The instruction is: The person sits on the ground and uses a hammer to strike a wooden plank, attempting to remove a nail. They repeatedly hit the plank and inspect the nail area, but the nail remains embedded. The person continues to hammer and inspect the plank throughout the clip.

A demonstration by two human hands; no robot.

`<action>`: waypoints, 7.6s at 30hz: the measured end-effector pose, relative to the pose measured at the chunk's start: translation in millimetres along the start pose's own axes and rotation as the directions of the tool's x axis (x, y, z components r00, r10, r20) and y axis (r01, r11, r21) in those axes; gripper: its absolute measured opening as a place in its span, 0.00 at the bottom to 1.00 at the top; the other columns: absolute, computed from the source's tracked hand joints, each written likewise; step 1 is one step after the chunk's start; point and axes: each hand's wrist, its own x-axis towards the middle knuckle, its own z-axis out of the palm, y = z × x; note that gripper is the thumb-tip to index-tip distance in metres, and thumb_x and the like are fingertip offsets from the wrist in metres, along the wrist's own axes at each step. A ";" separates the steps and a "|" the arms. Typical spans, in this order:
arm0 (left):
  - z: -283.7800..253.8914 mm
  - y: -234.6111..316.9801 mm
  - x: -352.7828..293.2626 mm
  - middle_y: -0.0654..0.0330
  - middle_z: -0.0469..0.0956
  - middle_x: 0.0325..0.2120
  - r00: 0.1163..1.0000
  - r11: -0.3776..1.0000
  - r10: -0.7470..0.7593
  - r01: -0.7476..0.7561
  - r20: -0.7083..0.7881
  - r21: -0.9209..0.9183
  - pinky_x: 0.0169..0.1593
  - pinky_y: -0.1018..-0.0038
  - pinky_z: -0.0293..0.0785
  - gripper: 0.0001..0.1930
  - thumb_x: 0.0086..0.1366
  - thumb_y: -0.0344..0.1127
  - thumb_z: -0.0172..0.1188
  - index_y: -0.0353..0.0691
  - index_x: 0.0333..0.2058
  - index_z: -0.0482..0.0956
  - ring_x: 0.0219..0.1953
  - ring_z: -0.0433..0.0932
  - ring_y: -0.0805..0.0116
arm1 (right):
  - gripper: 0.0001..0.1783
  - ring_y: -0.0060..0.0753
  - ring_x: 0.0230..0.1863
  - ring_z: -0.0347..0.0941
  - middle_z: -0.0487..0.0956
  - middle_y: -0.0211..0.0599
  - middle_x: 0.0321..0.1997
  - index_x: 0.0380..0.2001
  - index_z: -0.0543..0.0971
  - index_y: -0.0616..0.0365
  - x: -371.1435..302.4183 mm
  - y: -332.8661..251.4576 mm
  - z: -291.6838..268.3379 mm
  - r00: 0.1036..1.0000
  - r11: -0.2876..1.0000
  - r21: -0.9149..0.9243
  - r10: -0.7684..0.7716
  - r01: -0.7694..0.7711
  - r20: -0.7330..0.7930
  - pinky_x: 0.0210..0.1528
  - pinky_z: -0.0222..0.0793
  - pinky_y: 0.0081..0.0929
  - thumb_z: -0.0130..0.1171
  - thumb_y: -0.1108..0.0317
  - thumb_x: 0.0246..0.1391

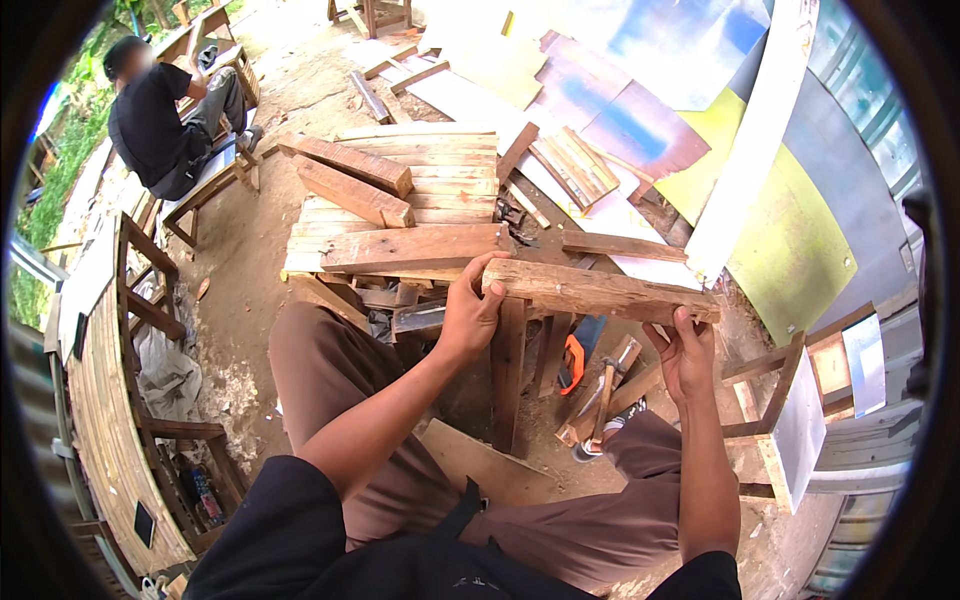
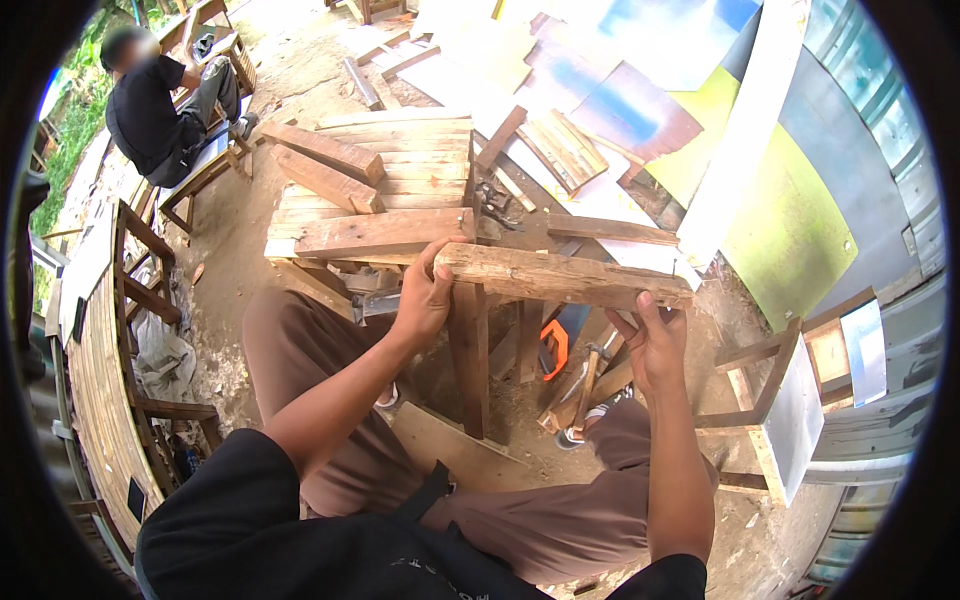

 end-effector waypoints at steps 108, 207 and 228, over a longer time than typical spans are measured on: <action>-11.4 -18.7 -13.3 0.60 0.78 0.47 0.913 0.291 0.028 -0.397 0.407 0.870 0.59 0.56 0.69 0.36 0.49 0.54 0.81 0.49 0.56 0.82 0.56 0.73 0.55 | 0.24 0.53 0.55 0.84 0.80 0.55 0.56 0.57 0.71 0.65 -60.2 21.4 -108.7 0.868 0.865 -0.075 0.493 -0.497 -0.064 0.53 0.88 0.59 0.68 0.65 0.65; -63.9 -12.9 -34.9 0.56 0.80 0.57 0.837 0.845 -0.514 0.532 -0.185 0.055 0.49 0.62 0.88 0.20 0.77 0.34 0.60 0.41 0.64 0.77 0.56 0.80 0.62 | 0.26 0.37 0.51 0.85 0.82 0.46 0.53 0.58 0.72 0.62 -74.6 94.2 -57.5 0.736 0.738 -0.011 0.673 -0.674 0.074 0.46 0.91 0.33 0.67 0.56 0.67; -71.3 -21.9 -43.4 0.57 0.80 0.59 0.830 0.845 -0.534 0.531 -0.161 -0.066 0.50 0.61 0.85 0.34 0.84 0.60 0.30 0.42 0.62 0.79 0.63 0.76 0.61 | 0.25 0.39 0.51 0.85 0.83 0.47 0.54 0.60 0.70 0.63 -72.8 128.7 -56.3 0.730 0.731 0.039 0.676 -0.682 0.101 0.48 0.91 0.33 0.63 0.58 0.71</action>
